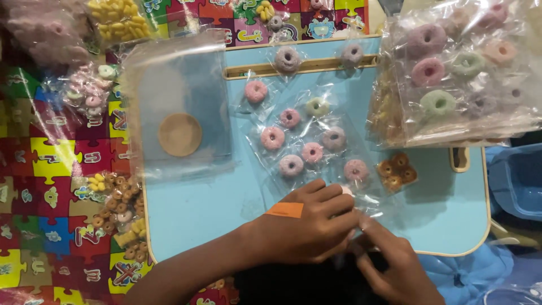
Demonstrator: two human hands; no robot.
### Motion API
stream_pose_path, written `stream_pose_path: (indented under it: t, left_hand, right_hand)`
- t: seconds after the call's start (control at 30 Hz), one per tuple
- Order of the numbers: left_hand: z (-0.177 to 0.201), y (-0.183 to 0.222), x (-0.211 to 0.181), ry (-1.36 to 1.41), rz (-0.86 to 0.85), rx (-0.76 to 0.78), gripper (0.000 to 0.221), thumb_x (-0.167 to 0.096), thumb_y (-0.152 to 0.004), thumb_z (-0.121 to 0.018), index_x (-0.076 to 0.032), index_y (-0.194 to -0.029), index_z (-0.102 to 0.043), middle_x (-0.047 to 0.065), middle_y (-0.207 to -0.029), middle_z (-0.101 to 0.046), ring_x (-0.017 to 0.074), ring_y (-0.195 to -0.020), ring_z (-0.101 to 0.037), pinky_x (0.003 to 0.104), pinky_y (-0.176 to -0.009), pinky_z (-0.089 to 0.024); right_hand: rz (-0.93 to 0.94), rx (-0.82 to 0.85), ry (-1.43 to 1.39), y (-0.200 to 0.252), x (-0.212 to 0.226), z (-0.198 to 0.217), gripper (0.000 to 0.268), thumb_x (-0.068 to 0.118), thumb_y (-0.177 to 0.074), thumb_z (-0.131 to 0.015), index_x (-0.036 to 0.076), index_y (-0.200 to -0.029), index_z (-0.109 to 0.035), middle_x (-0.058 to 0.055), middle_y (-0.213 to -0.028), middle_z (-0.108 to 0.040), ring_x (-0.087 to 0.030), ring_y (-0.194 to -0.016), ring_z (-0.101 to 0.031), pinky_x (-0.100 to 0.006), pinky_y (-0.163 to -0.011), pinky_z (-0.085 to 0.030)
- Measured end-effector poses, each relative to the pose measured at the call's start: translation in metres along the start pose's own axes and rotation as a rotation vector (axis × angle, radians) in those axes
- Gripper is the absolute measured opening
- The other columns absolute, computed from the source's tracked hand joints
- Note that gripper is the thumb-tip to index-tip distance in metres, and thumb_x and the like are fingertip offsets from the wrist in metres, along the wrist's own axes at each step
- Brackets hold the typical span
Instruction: A person is manually packaging small, colorful donut-shaped items into clear plastic bags on a small blue table.
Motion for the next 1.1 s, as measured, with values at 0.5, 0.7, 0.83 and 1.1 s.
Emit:
stream_pose_path:
  t: [0.5,0.7,0.83,1.1]
  left_hand:
    - [0.021,0.024,0.096,-0.546,0.403,-0.167,0.062,-0.039,-0.103,-0.064,-0.005,-0.151,-0.046,0.017,-0.165,-0.031,0.0343,-0.155,-0.026,0.057,-0.125,-0.02]
    - [0.006,0.029,0.107,-0.492,0.443,-0.065,0.066,-0.039,-0.108,-0.051,-0.007,-0.162,-0.033,0.021,-0.171,-0.017,0.0357,-0.16,-0.008,0.06,-0.128,0.004]
    - [0.006,0.029,0.108,-0.471,0.457,-0.054,0.067,-0.041,-0.107,-0.05,-0.008,-0.162,-0.032,0.022,-0.171,-0.013,0.0345,-0.16,-0.003,0.059,-0.126,0.01]
    - [0.016,0.029,0.109,-0.418,0.436,-0.12,0.06,-0.037,-0.105,-0.051,-0.01,-0.157,-0.041,0.02,-0.17,-0.02,0.0375,-0.16,-0.011,0.073,-0.122,0.008]
  right_hand:
    - [0.567,-0.355,0.658,-0.011,0.039,-0.021,0.035,0.001,-0.08,-0.073,0.001,-0.115,-0.075,-0.012,-0.118,-0.073,-0.029,-0.116,-0.068,-0.044,-0.102,-0.054]
    - [0.516,-0.212,0.61,-0.034,0.026,-0.032,0.049,0.016,-0.091,-0.064,-0.002,-0.136,-0.061,-0.018,-0.152,-0.055,-0.034,-0.147,-0.047,-0.055,-0.127,-0.03]
    - [0.503,-0.221,0.769,-0.041,0.027,-0.04,0.061,0.025,-0.094,-0.059,0.0,-0.149,-0.051,-0.018,-0.162,-0.043,-0.031,-0.151,-0.038,-0.058,-0.128,-0.021]
    - [0.432,-0.204,0.7,-0.044,0.019,-0.043,0.069,0.032,-0.1,-0.049,0.003,-0.16,-0.033,-0.017,-0.173,-0.017,-0.033,-0.162,-0.008,-0.068,-0.128,-0.001]
Point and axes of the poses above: each hand's wrist, its own y-axis away from the middle knuckle, its own z-axis out of the back of the hand, x = y × z, the point moved 3 cm from there along -y, towards the middle knuckle
